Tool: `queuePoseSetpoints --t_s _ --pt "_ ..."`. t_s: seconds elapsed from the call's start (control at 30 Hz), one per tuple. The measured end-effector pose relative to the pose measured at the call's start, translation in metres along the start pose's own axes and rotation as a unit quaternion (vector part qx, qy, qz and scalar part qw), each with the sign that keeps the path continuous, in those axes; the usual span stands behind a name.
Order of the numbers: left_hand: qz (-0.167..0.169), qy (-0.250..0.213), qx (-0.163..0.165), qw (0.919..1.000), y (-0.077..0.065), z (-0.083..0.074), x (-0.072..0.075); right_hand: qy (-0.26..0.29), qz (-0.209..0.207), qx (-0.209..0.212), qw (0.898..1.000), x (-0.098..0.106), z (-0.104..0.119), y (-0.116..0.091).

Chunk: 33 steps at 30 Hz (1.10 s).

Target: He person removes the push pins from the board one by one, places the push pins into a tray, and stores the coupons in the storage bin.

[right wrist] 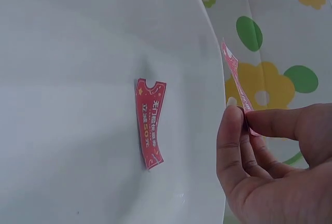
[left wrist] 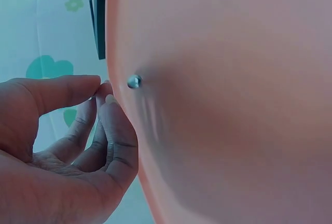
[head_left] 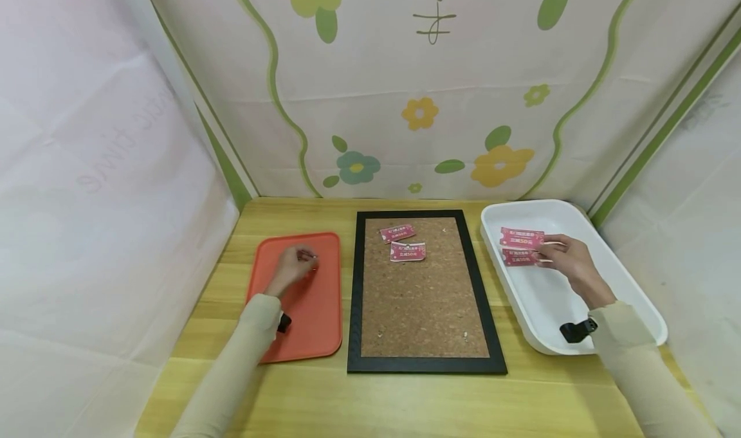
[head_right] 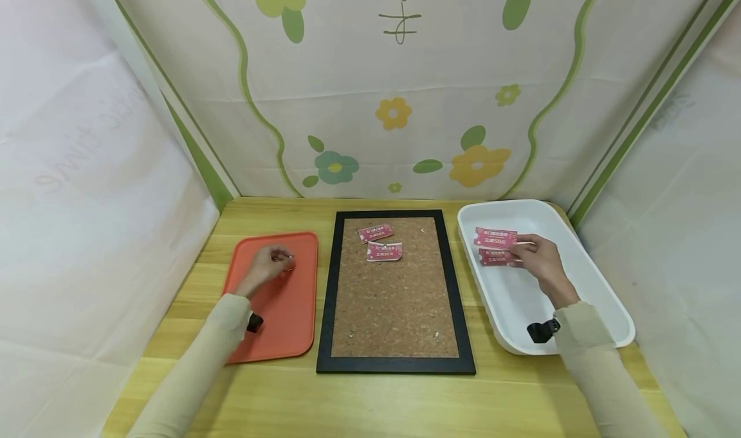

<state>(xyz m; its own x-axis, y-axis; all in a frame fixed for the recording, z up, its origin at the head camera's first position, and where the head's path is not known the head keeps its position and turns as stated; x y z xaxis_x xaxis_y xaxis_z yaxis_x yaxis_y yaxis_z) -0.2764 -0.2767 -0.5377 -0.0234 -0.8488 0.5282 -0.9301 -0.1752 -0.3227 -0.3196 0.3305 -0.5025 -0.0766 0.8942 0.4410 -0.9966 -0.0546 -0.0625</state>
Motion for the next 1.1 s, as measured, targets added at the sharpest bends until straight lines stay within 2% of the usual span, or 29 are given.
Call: queuePoseSetpoints --t_s 0.2,0.4,0.67,0.87,1.1 --pt "-0.008 0.019 0.003 0.9998 0.003 0.009 0.005 -0.003 0.007 -0.017 1.000 0.006 -0.015 -0.002" --pt "-0.011 0.031 0.008 0.9994 0.004 0.014 0.006 -0.028 0.024 -0.030 0.999 0.009 -0.029 -0.002" --pt "-0.007 0.030 0.006 0.9995 0.002 0.016 0.008 -0.070 0.090 -0.073 0.991 0.011 -0.046 0.000" --pt "-0.016 0.042 -0.007 0.9990 0.001 0.016 0.009 -0.091 0.126 -0.068 0.986 0.012 -0.051 0.002" --pt "-0.024 0.058 -0.023 0.9978 -0.001 0.018 0.008 -0.108 0.138 -0.074 0.982 0.008 -0.058 0.004"
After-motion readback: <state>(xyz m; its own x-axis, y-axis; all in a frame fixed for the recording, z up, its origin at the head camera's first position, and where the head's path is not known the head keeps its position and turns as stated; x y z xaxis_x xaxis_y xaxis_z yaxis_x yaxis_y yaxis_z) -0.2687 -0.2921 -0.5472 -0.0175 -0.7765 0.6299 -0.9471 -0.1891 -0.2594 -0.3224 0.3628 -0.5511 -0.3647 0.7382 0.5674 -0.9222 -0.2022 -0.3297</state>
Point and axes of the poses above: each hand's wrist, its own y-axis towards the middle knuckle, its own x-axis out of the back of the hand, z = x × y, the point moved 7 cm from there along y, towards the middle knuckle, and after that the axes turned 10 degrees about x, right-handed, at the moved point
